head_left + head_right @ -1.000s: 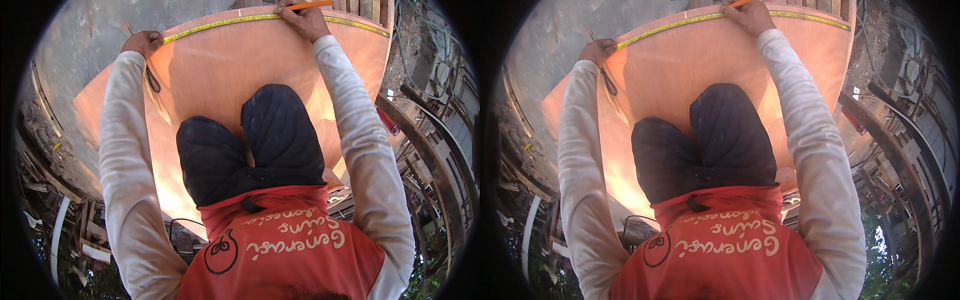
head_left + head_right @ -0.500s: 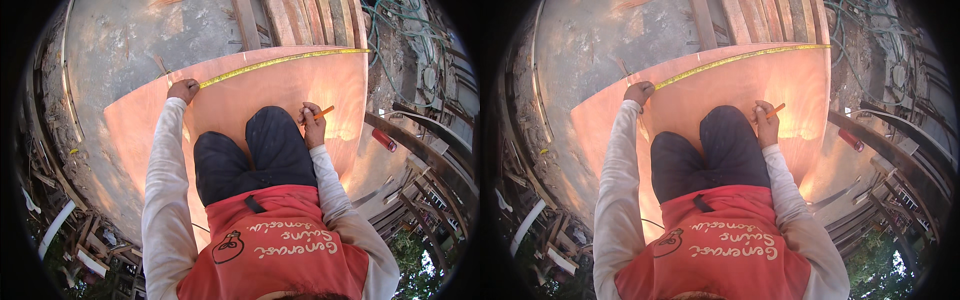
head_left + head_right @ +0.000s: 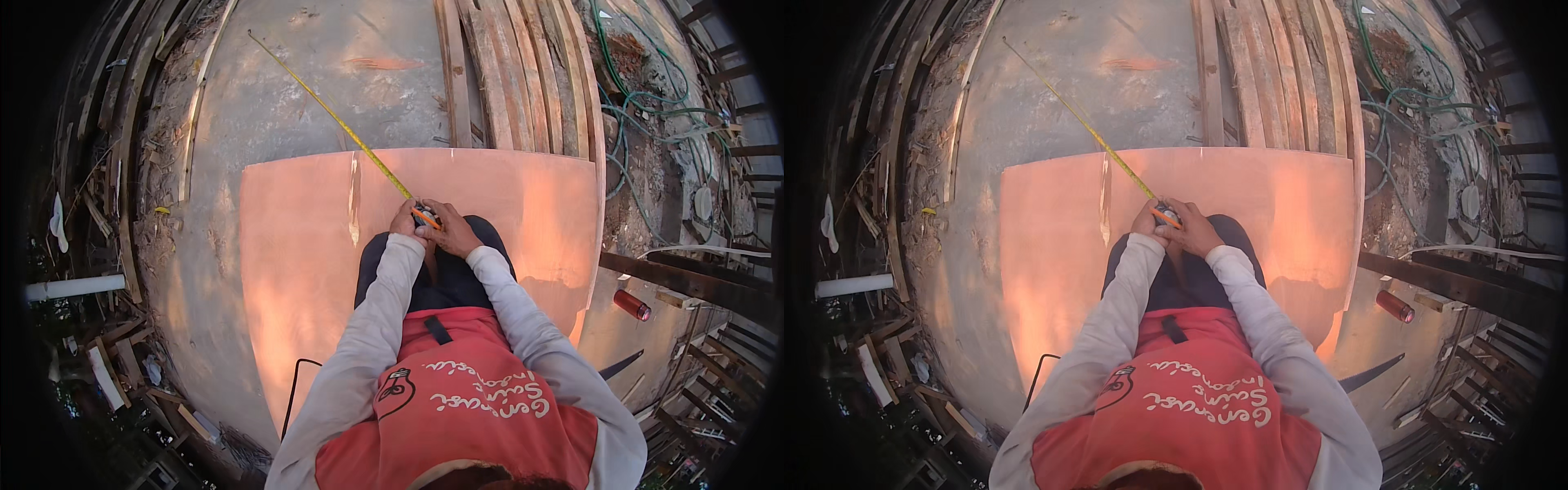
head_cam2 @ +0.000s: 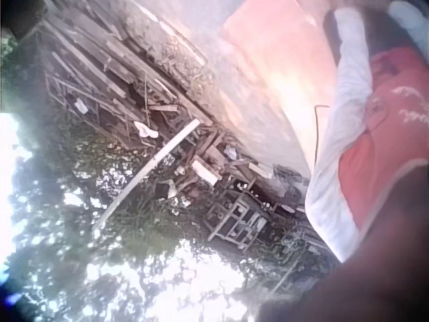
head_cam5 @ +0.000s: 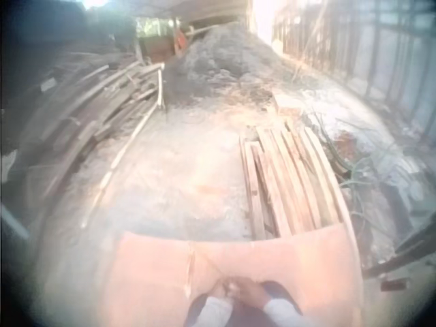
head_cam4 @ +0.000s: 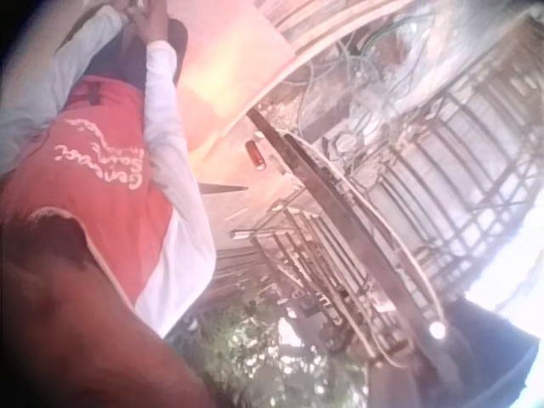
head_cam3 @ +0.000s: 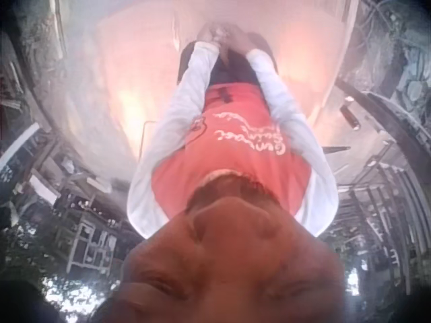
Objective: The person uses a measuring tape and a pencil to mark lines on a large sheet of plywood while kneeling on it.
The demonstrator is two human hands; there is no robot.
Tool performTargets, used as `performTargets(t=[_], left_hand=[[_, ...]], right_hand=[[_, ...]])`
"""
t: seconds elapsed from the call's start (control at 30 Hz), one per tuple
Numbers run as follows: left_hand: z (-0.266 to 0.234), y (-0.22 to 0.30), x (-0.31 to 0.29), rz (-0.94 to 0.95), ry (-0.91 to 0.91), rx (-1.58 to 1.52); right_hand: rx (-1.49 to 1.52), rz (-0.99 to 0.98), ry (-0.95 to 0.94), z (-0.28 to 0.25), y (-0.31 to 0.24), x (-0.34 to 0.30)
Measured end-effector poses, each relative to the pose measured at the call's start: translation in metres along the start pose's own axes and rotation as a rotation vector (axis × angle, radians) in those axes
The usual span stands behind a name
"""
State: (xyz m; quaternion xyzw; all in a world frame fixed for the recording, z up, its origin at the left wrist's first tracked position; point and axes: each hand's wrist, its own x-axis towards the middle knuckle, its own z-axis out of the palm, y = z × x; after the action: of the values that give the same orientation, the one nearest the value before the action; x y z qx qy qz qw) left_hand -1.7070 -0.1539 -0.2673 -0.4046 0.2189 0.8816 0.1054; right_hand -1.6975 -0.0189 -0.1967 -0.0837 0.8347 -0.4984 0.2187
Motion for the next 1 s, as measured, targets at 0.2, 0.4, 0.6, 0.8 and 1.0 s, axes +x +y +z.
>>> performTargets(t=[0.2, 0.4, 0.6, 0.8, 1.0], left_hand=[[-0.076, -0.019, 0.004, -0.013, 0.081, -0.09], [-0.05, 0.016, 0.011, 0.098, 0.235, -0.221], [-0.027, 0.031, 0.024, 0.163, 0.261, -0.092], [-0.028, 0.05, 0.048, 0.15, 0.196, -0.119], [-0.024, 0.062, 0.071, 0.127, 0.163, -0.13]], right_hand=[[-0.051, -0.038, -0.257, 0.027, 0.02, 0.004], [-0.059, 0.115, -0.371, -0.011, 0.028, 0.013], [-0.14, 0.229, -0.346, -0.013, 0.004, 0.043], [-0.368, 0.037, -0.362, -0.011, 0.007, 0.085], [-0.434, 0.02, -0.345, -0.013, 0.01, 0.114]])
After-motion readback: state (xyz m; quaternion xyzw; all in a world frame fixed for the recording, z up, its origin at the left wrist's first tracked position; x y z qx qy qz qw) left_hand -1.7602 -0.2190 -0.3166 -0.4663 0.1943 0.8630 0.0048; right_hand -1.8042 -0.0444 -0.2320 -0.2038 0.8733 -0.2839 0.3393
